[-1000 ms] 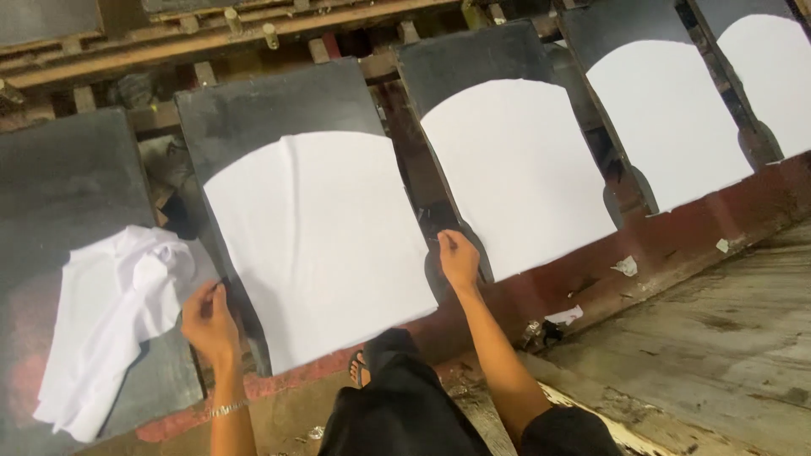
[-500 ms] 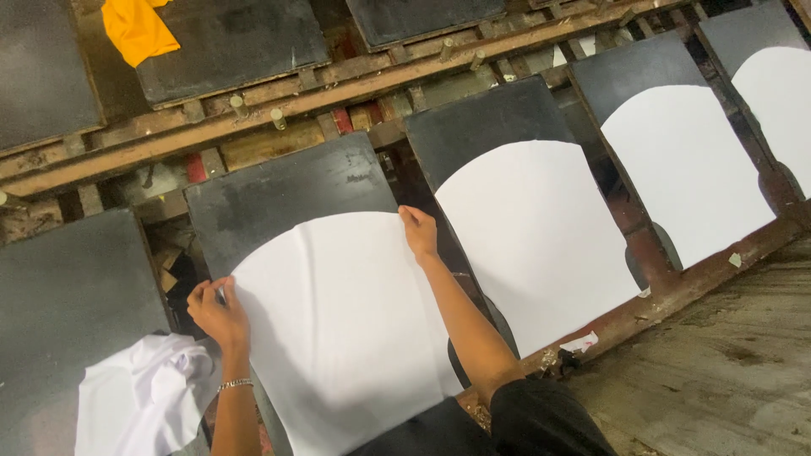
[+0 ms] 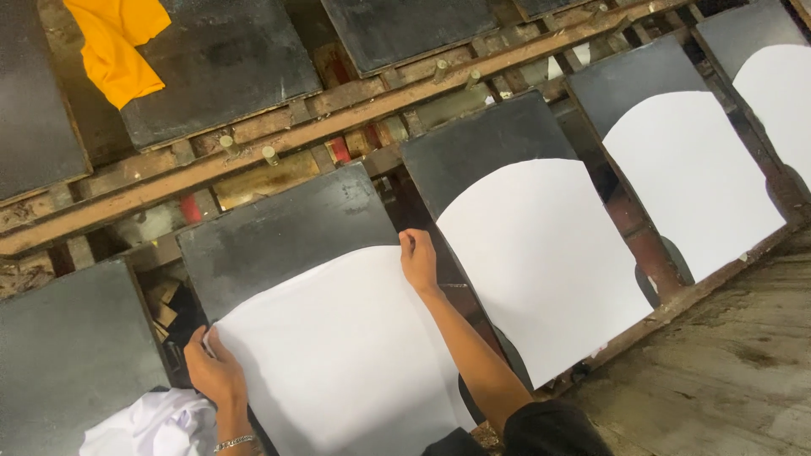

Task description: Placing and smoothing white fabric pieces onto boards in preparation for screen printing.

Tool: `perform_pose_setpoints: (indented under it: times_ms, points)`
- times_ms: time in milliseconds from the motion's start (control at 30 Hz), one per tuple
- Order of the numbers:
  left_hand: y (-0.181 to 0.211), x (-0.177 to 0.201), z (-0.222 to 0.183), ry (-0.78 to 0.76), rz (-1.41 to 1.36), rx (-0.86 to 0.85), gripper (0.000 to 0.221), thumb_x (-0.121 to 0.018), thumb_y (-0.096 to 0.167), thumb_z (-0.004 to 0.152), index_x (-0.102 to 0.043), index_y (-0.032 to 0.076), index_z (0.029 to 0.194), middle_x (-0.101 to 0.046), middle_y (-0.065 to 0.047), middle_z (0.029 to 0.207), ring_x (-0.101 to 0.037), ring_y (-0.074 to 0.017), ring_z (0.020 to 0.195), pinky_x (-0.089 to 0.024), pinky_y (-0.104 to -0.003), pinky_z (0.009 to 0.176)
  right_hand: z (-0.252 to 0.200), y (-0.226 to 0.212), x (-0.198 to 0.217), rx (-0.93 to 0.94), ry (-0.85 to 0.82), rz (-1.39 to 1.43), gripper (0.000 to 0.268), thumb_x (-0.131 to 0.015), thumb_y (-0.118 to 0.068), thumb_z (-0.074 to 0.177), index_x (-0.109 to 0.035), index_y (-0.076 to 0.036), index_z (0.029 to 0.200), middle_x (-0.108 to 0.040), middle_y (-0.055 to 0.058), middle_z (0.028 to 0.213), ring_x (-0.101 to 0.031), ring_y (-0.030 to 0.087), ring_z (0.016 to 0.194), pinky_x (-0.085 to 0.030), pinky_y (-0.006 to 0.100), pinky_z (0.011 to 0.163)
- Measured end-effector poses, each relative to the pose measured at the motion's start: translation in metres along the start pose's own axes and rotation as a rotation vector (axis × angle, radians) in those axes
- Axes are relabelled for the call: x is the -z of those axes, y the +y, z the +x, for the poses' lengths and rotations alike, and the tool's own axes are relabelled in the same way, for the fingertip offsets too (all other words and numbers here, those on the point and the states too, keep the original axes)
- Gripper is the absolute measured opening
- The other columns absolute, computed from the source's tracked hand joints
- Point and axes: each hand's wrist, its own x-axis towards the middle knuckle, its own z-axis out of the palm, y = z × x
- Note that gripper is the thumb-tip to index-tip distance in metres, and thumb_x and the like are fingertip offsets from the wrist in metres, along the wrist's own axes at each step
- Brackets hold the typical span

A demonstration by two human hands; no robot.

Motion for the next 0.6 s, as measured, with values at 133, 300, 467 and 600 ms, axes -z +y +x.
perform_pose_setpoints:
  times_ms: [133,300,467,600]
  points:
    - [-0.002,-0.006,0.002,0.066,0.011,-0.051,0.03,-0.063,0.013,0.116,-0.065,-0.004,0.14,-0.057,-0.009,0.093,-0.051,-0.0221,0.076,-0.049,-0.04,0.073,-0.012,-0.001,0.015,-0.144,-0.18,-0.03,0.041,-0.065,-0.035,0.097,-0.068,-0.009,0.128,-0.069,0.01,0.117,-0.067,0.025,0.108,-0.052,0.037,0.097]
    - [-0.005,-0.001,-0.004,-0.059,-0.187,0.386,0.05,-0.067,0.046,0.112,-0.066,0.002,0.088,-0.05,0.0,0.072,-0.042,-0.0137,0.068,-0.039,-0.034,0.065,-0.019,-0.01,0.015,-0.373,-0.009,0.132,0.019,-0.074,-0.028,0.089,-0.078,-0.012,0.098,-0.077,0.0,0.104,-0.07,0.016,0.101,-0.05,0.031,0.097]
    - [-0.027,-0.006,-0.01,0.15,-0.135,0.18,0.032,-0.061,0.03,0.115,-0.067,-0.001,0.114,-0.067,-0.011,0.105,-0.06,-0.0243,0.087,-0.049,-0.039,0.078,-0.029,-0.023,0.013,-0.144,0.023,0.095,0.013,-0.067,-0.023,0.098,-0.068,-0.01,0.1,-0.07,0.002,0.099,-0.065,0.017,0.092,-0.052,0.031,0.087]
    - [-0.042,-0.014,0.005,0.113,0.032,-0.081,0.027,-0.054,0.021,0.122,-0.064,-0.004,0.119,-0.071,-0.017,0.11,-0.067,-0.0339,0.094,-0.051,-0.046,0.076,-0.013,-0.005,0.003,-0.029,0.008,0.074,0.013,-0.063,-0.022,0.101,-0.062,-0.009,0.097,-0.065,0.004,0.094,-0.061,0.019,0.084,-0.05,0.032,0.08]
